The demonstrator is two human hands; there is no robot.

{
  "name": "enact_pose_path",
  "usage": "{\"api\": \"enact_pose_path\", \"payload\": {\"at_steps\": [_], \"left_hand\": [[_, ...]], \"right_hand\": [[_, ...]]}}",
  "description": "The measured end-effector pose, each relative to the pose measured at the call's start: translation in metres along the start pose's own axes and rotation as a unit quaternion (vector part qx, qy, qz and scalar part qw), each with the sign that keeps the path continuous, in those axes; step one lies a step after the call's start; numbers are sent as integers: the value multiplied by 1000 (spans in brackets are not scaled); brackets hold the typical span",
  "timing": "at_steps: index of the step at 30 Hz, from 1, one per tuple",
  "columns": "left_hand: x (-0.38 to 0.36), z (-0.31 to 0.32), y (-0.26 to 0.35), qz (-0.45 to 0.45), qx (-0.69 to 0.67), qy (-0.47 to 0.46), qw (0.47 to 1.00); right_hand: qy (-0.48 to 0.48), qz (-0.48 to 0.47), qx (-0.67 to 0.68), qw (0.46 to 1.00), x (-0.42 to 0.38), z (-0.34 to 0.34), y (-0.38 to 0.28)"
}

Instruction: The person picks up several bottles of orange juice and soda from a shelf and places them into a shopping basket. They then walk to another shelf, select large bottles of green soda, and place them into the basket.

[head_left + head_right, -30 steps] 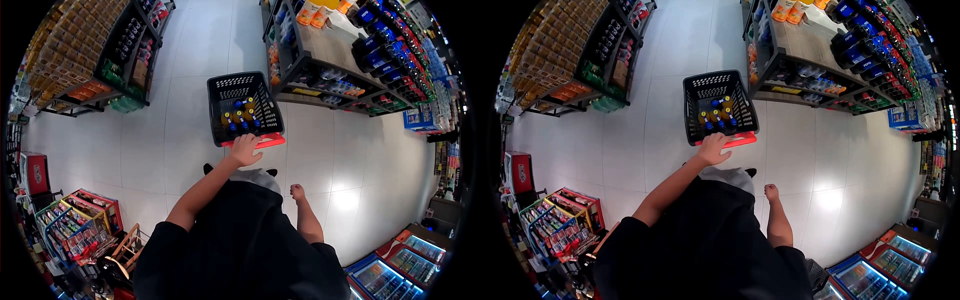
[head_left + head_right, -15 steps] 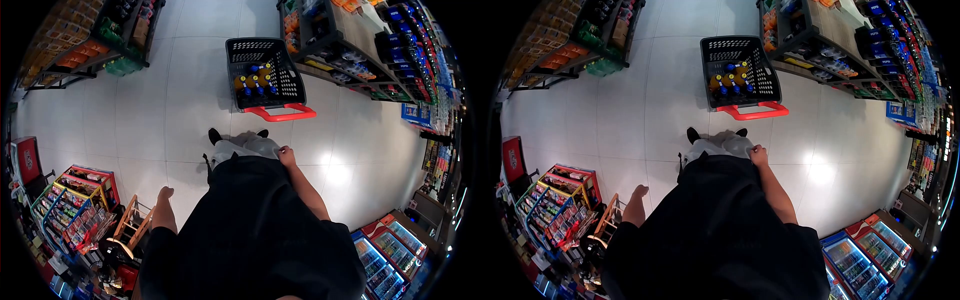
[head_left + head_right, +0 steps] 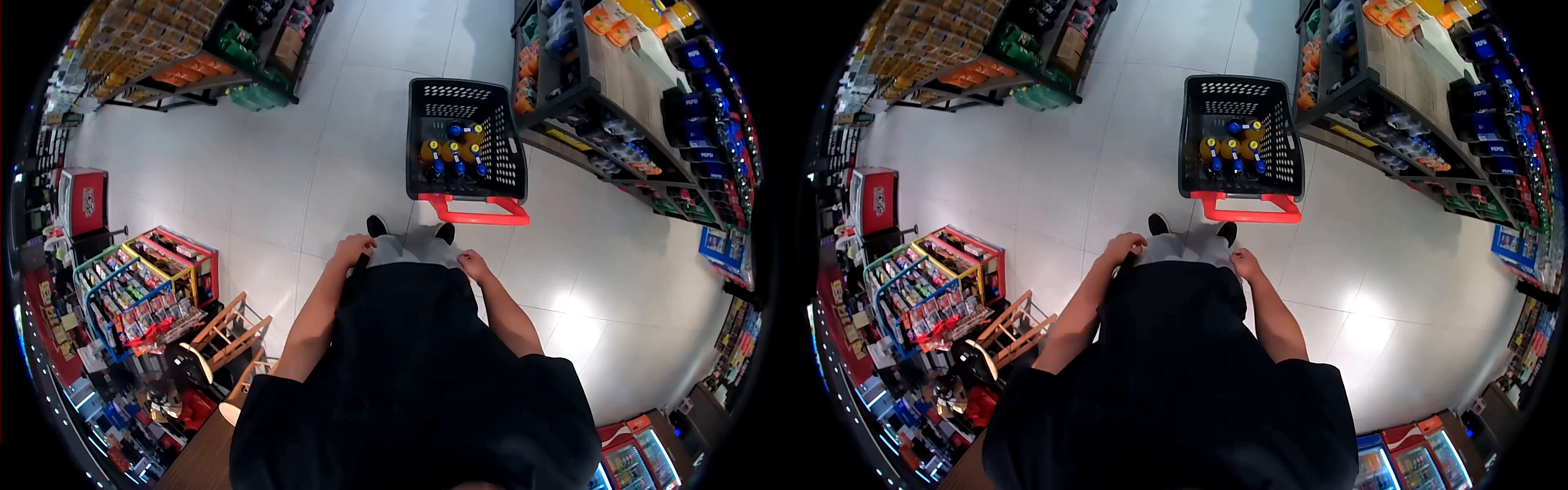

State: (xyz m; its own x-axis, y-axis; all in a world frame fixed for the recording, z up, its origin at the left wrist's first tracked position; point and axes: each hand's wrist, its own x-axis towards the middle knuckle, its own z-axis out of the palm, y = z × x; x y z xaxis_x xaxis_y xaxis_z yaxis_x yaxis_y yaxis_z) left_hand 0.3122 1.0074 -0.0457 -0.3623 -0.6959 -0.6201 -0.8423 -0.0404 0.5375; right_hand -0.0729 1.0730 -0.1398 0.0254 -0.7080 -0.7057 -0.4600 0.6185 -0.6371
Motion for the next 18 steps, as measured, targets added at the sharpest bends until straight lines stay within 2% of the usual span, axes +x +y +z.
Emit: {"api": "enact_pose_path", "payload": {"at_steps": [1,2,3,4,6,8,10,12,14,16,18], "left_hand": [[11,-7,-3,-60,-209,28,976],[21,-11,-6,-118,-410,53,903],[9,-49,31,-229,-511,88,824],[16,-47,15,-203,-583,131,775],[24,-38,-18,-207,-501,182,821],[29,-12,-80,-174,-311,155,921],[13,-8,-118,-215,-319,70,920],[-11,-20,-141,-321,-415,33,850],[-37,-24,-183,-379,-494,56,780],[-62,-38,-236,-396,-496,-4,773],[-84,-63,-270,-433,-434,19,790]], "right_hand": [[-5,-2,-9,1000,7,-5,16],[-8,-2,-20,1000,9,-11,30],[13,9,-33,999,10,-18,39],[34,22,-49,998,9,-25,46],[67,53,-52,995,6,-35,65],[91,84,-25,992,6,-39,86],[72,153,-55,984,0,-41,86],[62,194,-89,975,0,-21,82],[58,206,-141,967,9,4,78],[74,234,-111,963,12,52,21],[17,208,-115,971,37,108,-28]]}}
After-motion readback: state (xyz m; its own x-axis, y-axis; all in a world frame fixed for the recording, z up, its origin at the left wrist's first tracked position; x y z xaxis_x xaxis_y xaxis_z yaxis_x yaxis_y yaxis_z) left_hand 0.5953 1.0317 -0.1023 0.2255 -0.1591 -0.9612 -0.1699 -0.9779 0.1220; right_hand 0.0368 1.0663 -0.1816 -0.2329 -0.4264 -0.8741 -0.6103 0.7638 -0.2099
